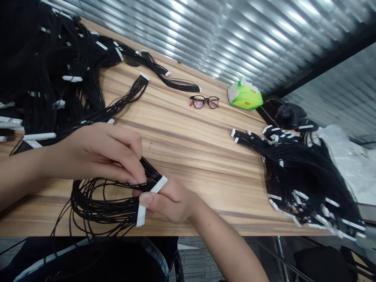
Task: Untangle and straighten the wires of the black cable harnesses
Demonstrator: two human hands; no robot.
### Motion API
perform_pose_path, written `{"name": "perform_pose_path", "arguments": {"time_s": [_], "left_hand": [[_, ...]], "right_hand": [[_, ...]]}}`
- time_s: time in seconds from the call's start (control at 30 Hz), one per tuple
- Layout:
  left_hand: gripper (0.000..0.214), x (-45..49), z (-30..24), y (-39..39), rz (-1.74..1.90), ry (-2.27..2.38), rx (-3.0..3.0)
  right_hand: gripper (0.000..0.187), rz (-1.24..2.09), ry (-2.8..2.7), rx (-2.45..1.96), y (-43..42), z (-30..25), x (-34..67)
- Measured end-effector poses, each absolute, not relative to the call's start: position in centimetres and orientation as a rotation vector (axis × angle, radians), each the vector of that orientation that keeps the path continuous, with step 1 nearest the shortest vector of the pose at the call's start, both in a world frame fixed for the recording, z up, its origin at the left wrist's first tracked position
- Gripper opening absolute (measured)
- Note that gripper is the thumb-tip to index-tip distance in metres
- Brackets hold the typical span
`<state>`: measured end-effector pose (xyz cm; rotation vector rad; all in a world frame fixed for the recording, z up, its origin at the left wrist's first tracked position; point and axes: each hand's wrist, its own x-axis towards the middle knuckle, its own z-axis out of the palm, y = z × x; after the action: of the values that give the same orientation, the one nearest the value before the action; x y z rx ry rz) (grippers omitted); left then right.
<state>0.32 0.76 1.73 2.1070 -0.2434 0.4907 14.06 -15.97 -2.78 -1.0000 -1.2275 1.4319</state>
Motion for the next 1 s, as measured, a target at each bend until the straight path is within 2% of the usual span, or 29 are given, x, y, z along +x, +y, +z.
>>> {"name": "perform_pose_path", "arguments": {"time_s": [0.23, 0.4, 0.47, 0.6, 0.73, 0.83, 1.0], "left_hand": [[0.015, 0.3, 2.1, 1.2, 0.544, -0.281, 2.158], [0.019, 0.2, 2.7, 1.2, 1.091, -0.104, 2.411], [0.016, 0.0, 2.7, 0.9, 1.194, -0.089, 2.462], [0.015, -0.1, 2.4, 0.5, 1.148, -0.218, 2.582], [0.006, -0.3, 1.7, 0.4, 1.228, -0.308, 2.779], [0.011, -0.4, 1.0, 0.2, 1.273, -0.318, 2.858], [0.022, -0.4, 0.1, 0.2, 1.291, -0.341, 2.902]], "right_hand": [[0.038, 1.334, -1.230, -0.949, -16.0, -2.9, 14.4], [0.033, 0.920, -0.934, -1.106, -15.7, -2.4, 14.7], [0.035, 0.760, -0.838, -1.148, -15.5, -2.3, 14.7], [0.037, 0.582, -0.807, -1.175, -15.1, -2.7, 14.6], [0.023, 0.352, -0.918, -1.150, -15.1, -3.7, 14.6], [0.020, 0.258, -1.026, -1.144, -15.1, -4.5, 14.5], [0.020, 0.277, -1.009, -1.097, -14.9, -5.1, 14.2]]}}
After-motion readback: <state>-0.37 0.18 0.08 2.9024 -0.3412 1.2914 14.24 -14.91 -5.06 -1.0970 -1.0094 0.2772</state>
